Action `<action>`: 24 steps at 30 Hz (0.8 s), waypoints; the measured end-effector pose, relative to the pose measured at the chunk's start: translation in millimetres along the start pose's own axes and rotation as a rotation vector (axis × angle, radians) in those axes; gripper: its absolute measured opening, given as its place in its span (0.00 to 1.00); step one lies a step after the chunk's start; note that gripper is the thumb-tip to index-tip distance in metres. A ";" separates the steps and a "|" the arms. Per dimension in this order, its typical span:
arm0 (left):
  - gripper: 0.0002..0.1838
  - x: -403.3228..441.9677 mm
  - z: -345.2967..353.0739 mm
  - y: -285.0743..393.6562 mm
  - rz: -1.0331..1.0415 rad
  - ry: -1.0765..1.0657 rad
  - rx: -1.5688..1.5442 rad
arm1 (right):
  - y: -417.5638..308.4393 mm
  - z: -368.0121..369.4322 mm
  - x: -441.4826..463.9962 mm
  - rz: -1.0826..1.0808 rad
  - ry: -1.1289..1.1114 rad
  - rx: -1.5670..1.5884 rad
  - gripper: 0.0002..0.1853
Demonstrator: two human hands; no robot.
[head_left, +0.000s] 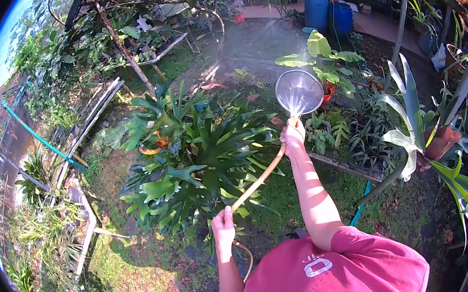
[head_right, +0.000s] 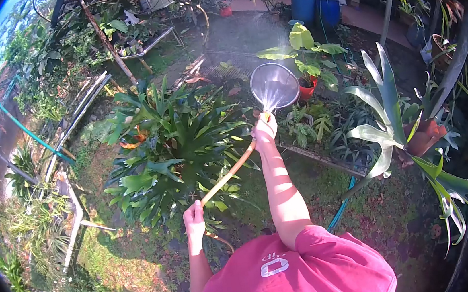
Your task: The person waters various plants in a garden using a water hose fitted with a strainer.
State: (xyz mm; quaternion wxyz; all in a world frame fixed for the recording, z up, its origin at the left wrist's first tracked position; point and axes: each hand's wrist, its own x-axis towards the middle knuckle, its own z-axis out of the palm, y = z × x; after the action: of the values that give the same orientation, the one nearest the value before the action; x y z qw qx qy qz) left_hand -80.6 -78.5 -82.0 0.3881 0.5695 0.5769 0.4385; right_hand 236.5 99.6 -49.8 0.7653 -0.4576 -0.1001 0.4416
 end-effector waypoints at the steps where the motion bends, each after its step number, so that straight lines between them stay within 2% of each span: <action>1: 0.25 -0.7 1.1 1.3 0.001 -0.008 0.015 | -4.1 -5.2 -5.3 0.041 -0.015 0.023 0.07; 5: 0.23 -4.7 5.4 -15.9 0.008 -0.066 -0.015 | -14.7 -22.3 -22.4 0.040 -0.075 -0.014 0.01; 8: 0.23 -18.0 -1.1 -18.5 0.091 -0.070 -0.060 | -5.2 -36.3 -35.0 0.149 -0.186 -0.066 0.04; 12: 0.24 -28.2 -11.8 -37.8 0.166 0.082 -0.080 | 5.3 -39.5 -61.3 0.226 -0.183 -0.119 0.02; 16: 0.25 -36.0 -22.6 -46.2 0.059 0.005 -0.093 | 8.8 -47.6 -76.2 0.142 0.004 -0.092 0.02; 20: 0.22 -52.0 -23.3 -50.3 0.044 -0.060 -0.074 | -1.0 -53.9 -85.7 0.286 -0.190 -0.205 0.02; 23: 0.22 -69.0 -18.8 -46.2 -0.021 0.148 -0.221 | 9.9 -42.4 -93.3 0.316 -0.228 -0.206 0.01; 24: 0.23 -72.9 -22.9 -39.7 -0.028 0.133 -0.216 | 16.6 -40.8 -94.6 0.310 -0.209 -0.177 0.01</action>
State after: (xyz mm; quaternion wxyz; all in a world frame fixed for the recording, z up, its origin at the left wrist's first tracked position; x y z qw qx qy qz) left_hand -111.2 -151.3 -116.2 0.4142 0.4858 0.5585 0.5296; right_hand 193.7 5.2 -62.1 0.6304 -0.4846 -0.1459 0.5886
